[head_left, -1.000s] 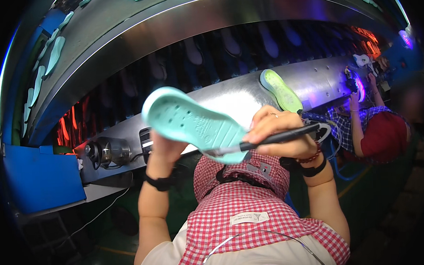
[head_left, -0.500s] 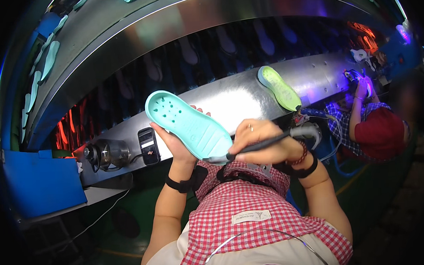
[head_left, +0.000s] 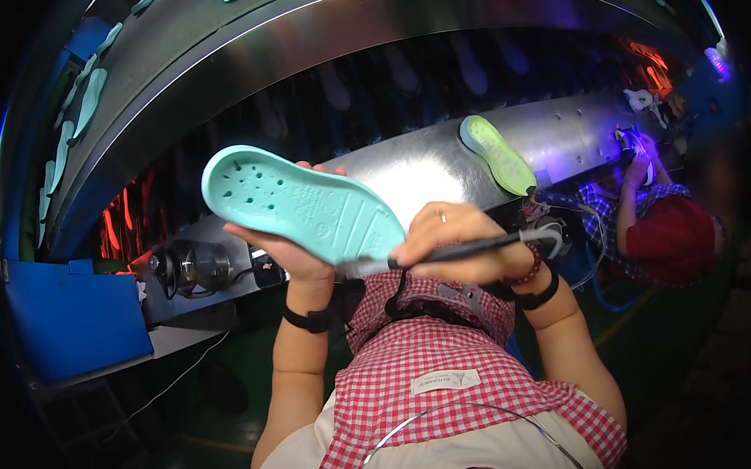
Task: Apply adhesive or primer to shoe soles using a brush on an assembly line.
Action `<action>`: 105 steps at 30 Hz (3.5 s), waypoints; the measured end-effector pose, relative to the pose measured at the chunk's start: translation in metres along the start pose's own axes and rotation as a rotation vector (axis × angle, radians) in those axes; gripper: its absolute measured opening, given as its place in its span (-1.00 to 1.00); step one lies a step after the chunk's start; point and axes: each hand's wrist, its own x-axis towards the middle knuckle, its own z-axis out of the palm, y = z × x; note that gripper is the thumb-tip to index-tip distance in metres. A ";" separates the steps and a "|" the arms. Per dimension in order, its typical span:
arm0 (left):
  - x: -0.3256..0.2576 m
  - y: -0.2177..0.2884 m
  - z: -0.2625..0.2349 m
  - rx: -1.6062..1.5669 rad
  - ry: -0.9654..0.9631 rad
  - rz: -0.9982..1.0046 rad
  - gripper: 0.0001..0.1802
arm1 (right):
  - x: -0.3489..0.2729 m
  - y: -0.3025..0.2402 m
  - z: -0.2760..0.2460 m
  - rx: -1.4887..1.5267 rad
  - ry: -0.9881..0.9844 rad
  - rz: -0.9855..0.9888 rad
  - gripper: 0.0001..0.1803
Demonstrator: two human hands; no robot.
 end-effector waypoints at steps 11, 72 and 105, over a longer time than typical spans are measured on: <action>0.007 0.012 0.003 0.089 -0.193 0.019 0.00 | -0.005 0.003 -0.010 0.210 -0.095 0.075 -0.77; 0.002 0.031 0.029 0.548 0.040 -0.950 -0.55 | 0.010 -0.022 -0.045 -0.197 -0.589 0.002 -0.77; -0.018 -0.005 -0.027 0.125 0.157 -0.731 -0.45 | -0.010 0.049 -0.001 0.181 0.467 0.320 -0.80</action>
